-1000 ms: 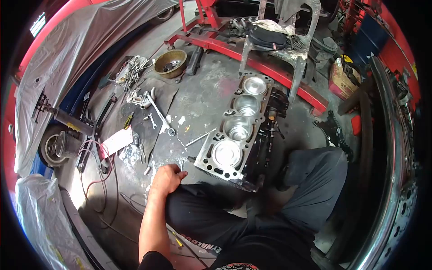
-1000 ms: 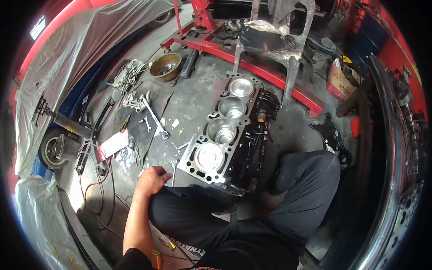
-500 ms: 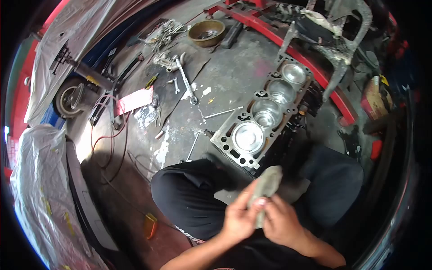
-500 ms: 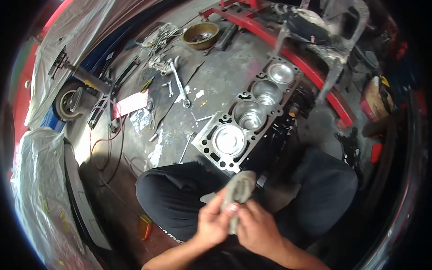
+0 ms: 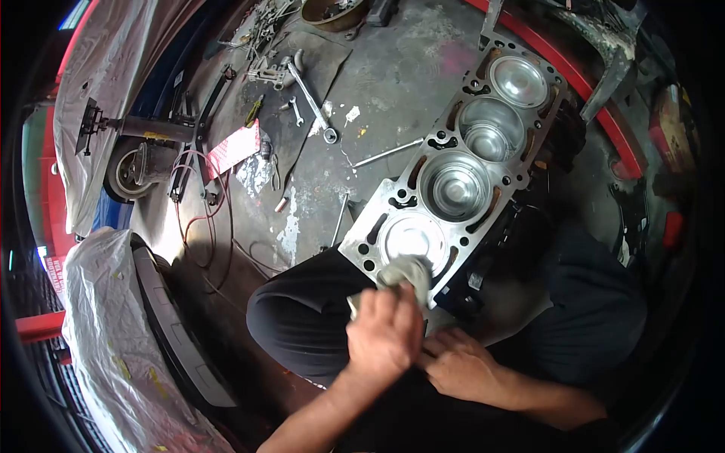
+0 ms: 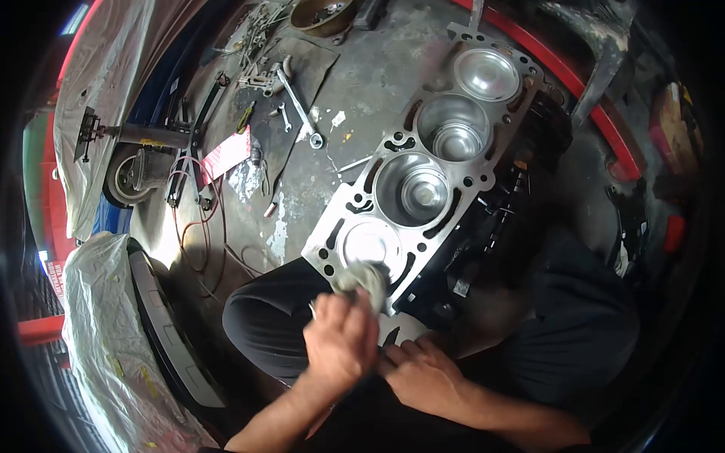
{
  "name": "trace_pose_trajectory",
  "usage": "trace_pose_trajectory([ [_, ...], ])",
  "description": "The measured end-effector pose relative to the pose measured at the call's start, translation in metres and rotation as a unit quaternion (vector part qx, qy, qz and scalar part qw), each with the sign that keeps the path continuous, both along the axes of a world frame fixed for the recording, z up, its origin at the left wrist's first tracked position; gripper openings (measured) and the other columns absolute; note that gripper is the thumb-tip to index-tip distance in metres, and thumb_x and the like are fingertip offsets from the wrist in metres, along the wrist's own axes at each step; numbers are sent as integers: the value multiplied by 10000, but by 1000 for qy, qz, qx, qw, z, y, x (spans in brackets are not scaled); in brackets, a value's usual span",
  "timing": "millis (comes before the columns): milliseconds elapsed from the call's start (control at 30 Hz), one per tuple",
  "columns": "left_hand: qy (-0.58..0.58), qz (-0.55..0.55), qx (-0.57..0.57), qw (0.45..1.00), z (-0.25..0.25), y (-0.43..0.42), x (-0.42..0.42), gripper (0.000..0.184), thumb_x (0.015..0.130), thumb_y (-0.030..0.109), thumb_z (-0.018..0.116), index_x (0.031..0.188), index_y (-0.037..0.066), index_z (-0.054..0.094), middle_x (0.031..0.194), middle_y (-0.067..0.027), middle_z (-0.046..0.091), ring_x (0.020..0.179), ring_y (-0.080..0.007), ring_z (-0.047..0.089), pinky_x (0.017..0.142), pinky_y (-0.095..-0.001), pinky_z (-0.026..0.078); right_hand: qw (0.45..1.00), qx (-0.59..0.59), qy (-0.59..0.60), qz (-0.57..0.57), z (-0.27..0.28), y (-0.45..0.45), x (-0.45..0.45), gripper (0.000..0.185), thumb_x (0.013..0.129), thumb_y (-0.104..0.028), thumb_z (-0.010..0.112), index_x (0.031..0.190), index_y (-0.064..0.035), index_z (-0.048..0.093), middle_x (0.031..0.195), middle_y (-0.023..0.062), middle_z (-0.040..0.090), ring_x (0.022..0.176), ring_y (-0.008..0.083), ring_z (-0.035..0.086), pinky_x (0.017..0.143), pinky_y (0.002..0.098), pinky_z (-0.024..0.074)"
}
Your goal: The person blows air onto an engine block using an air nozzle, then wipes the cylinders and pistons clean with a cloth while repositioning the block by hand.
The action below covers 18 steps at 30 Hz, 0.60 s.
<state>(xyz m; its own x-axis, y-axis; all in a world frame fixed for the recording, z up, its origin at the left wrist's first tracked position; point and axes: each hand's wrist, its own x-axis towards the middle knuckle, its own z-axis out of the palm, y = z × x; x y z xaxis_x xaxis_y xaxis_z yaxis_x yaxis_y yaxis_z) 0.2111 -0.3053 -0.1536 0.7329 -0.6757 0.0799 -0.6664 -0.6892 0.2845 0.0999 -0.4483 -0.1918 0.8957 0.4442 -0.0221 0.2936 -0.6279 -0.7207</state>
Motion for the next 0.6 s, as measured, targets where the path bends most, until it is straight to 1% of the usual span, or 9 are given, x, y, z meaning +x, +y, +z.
trace_pose_trajectory([
  [67,10,-5,21,1000,2,-1,4,425,784,53,732,1187,-40,633,939,-168,564,799,-352,576,587,-466,516,998,-39,14,44,-7,5,-4,273,877,-185,589,1100,-76,702,939,69,666,852,232,681,814,376,523],
  [200,-57,26,76,995,0,9,45,386,788,59,700,1153,-45,629,922,-152,565,799,-337,584,544,-434,518,999,16,-23,-22,-8,11,-15,204,866,-184,576,996,-97,708,934,82,682,842,232,686,811,386,527],
  [333,50,-130,77,987,17,-16,-3,275,802,91,707,1052,-22,675,947,-114,603,841,-291,622,611,-375,565,999,38,-10,7,-24,12,-11,222,852,-193,586,995,-80,712,926,108,697,840,272,700,791,395,533],
  [367,121,-119,-10,985,19,-15,-3,268,799,79,728,1043,-22,674,947,-121,619,829,-288,635,608,-376,557,990,46,120,52,-20,10,-5,217,852,-158,646,1019,-38,713,958,124,711,931,306,705,844,420,541],
  [400,190,-106,-100,971,20,-14,-2,264,796,66,748,1034,-21,673,947,-128,634,816,-285,648,605,-376,550,990,42,123,52,-16,7,-10,217,852,-158,646,1019,-38,713,958,124,711,931,306,705,844,420,541],
  [433,189,-105,-105,971,24,-7,-7,264,796,66,748,1034,-21,673,947,-128,634,816,-285,648,605,-376,550,981,149,117,-50,-15,1,-17,212,848,-125,671,1030,-28,716,998,149,710,979,310,699,879,421,539],
  [500,230,-68,-156,958,33,16,-20,366,780,40,782,1114,-27,649,916,-146,650,766,-298,655,609,-370,533,917,319,127,-204,-1,-13,-13,311,884,-82,717,1182,-5,670,1138,179,689,1098,262,673,940,402,538],
  [533,231,-70,-159,957,34,23,-26,366,780,40,782,1114,-27,649,916,-146,650,766,-298,655,609,-370,533,764,509,287,-273,-4,-11,-28,451,951,-84,673,1379,-20,544,1198,123,642,1059,192,650,922,353,537],
  [600,233,11,-178,956,33,32,-33,479,787,21,771,1232,-35,603,869,-141,647,694,-312,632,603,-389,523,613,658,325,-292,25,-6,-4,448,1002,-92,635,1411,-28,464,1174,45,589,998,117,600,890,288,527],
])
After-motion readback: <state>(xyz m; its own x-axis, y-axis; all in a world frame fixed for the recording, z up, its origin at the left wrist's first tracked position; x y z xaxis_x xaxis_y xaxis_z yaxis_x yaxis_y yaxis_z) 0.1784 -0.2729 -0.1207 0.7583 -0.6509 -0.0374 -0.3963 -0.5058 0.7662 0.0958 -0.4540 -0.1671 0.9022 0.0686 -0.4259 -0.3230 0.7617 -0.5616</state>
